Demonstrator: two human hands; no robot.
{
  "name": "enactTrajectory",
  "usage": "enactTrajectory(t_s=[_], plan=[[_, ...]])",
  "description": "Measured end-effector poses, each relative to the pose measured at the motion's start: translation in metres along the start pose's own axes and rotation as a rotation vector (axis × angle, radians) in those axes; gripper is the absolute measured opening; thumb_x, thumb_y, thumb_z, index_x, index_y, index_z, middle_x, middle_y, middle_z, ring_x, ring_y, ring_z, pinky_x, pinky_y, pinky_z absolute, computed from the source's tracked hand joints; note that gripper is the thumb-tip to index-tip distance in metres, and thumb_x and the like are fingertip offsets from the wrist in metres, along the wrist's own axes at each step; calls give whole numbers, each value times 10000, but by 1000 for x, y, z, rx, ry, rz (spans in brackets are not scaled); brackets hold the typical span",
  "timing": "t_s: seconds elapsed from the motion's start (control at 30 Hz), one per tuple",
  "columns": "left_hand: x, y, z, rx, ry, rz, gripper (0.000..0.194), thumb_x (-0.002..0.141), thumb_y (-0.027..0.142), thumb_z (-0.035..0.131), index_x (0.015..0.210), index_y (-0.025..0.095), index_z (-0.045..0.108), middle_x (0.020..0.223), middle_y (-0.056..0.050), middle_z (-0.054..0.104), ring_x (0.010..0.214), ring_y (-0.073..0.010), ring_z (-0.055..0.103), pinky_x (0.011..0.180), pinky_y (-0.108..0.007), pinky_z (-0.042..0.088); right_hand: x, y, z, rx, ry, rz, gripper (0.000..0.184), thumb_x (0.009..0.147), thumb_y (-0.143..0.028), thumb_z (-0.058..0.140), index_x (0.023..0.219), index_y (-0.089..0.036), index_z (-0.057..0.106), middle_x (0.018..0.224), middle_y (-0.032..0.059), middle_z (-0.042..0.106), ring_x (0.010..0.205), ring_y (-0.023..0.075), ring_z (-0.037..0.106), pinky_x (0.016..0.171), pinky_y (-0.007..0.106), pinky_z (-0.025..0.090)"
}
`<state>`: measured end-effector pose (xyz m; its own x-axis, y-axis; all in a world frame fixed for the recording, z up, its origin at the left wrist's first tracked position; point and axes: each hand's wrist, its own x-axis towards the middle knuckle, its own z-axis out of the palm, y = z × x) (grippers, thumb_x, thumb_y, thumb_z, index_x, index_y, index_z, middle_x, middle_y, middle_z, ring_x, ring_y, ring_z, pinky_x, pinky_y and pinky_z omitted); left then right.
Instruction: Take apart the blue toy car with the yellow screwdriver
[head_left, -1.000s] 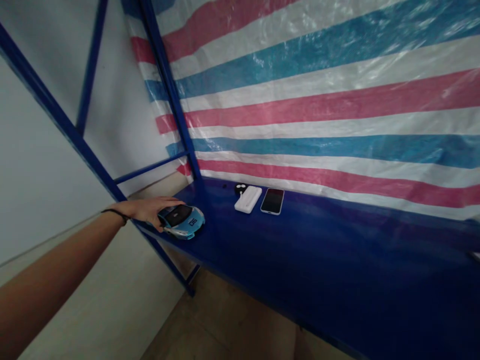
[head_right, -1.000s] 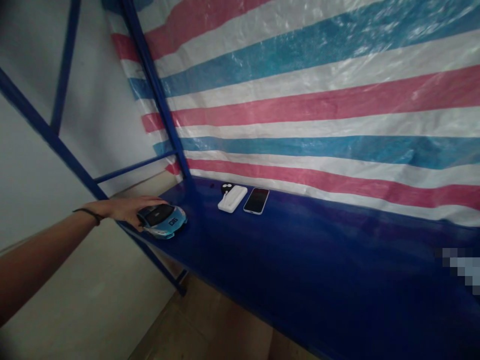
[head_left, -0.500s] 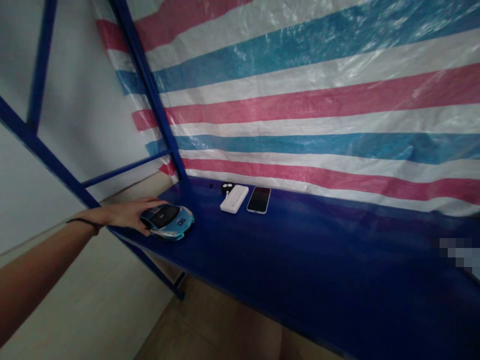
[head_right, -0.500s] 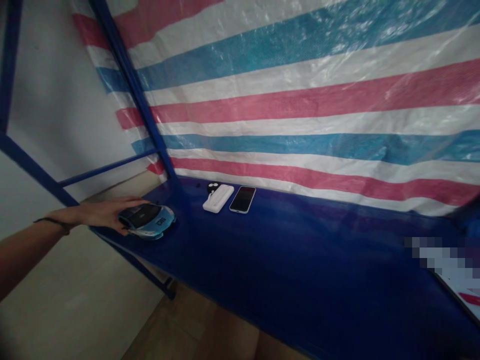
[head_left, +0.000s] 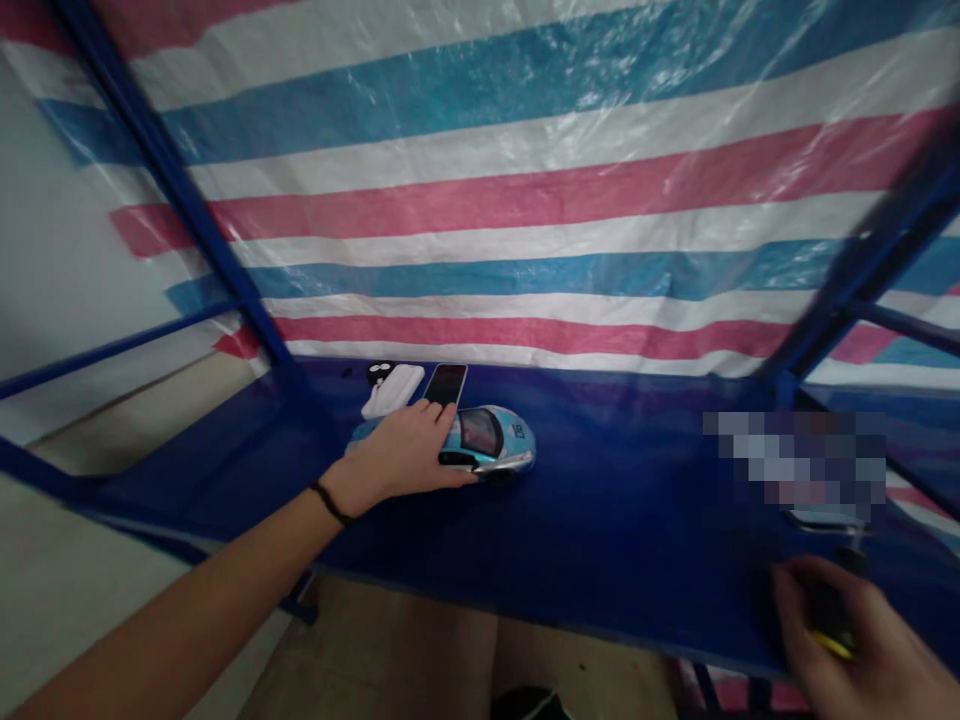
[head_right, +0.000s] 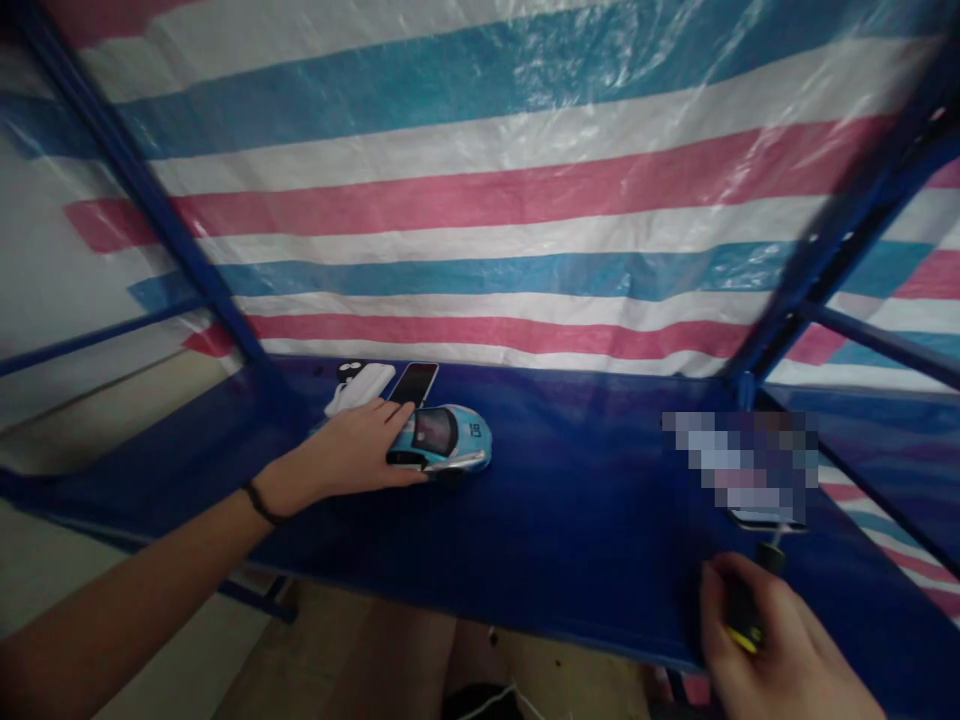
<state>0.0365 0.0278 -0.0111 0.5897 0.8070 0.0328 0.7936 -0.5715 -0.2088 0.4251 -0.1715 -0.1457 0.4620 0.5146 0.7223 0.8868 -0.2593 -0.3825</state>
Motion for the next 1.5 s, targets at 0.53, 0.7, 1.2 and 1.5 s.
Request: enactTrajectory(t_s=[0.53,0.7,1.2,1.5], plan=[[218,201,-38,-187,41,-61,790,928,750,603,1308,67,722,1329,-271,698,1246,-422,648,989,-475,535,14,-19,-11,64,53,-236,166,1069,-276,529,1013,-207,670,872,7,744,768,132,735,682,216,503],[258,223,-29,-289,99,-83,934,878,782,627,1459,51,599,1460,-308,598,1332,-442,583,1060,-506,500,8,-14,-3,81,40,-166,146,1064,-277,536,1044,-219,669,876,12,727,762,147,710,669,239,485],[279,230,-21,-356,128,-72,1003,843,797,644,1487,34,541,1464,-317,581,1324,-455,582,1068,-536,503,11,-13,-7,53,27,-213,128,1053,-246,544,1037,-205,664,840,21,716,721,154,705,651,244,506],[209,184,-11,-310,158,-37,893,840,726,719,1420,61,578,1393,-290,621,1273,-438,605,1034,-529,519,14,-16,-6,-27,83,-248,264,1095,-366,502,1002,-196,681,838,27,754,721,169,742,620,255,501]])
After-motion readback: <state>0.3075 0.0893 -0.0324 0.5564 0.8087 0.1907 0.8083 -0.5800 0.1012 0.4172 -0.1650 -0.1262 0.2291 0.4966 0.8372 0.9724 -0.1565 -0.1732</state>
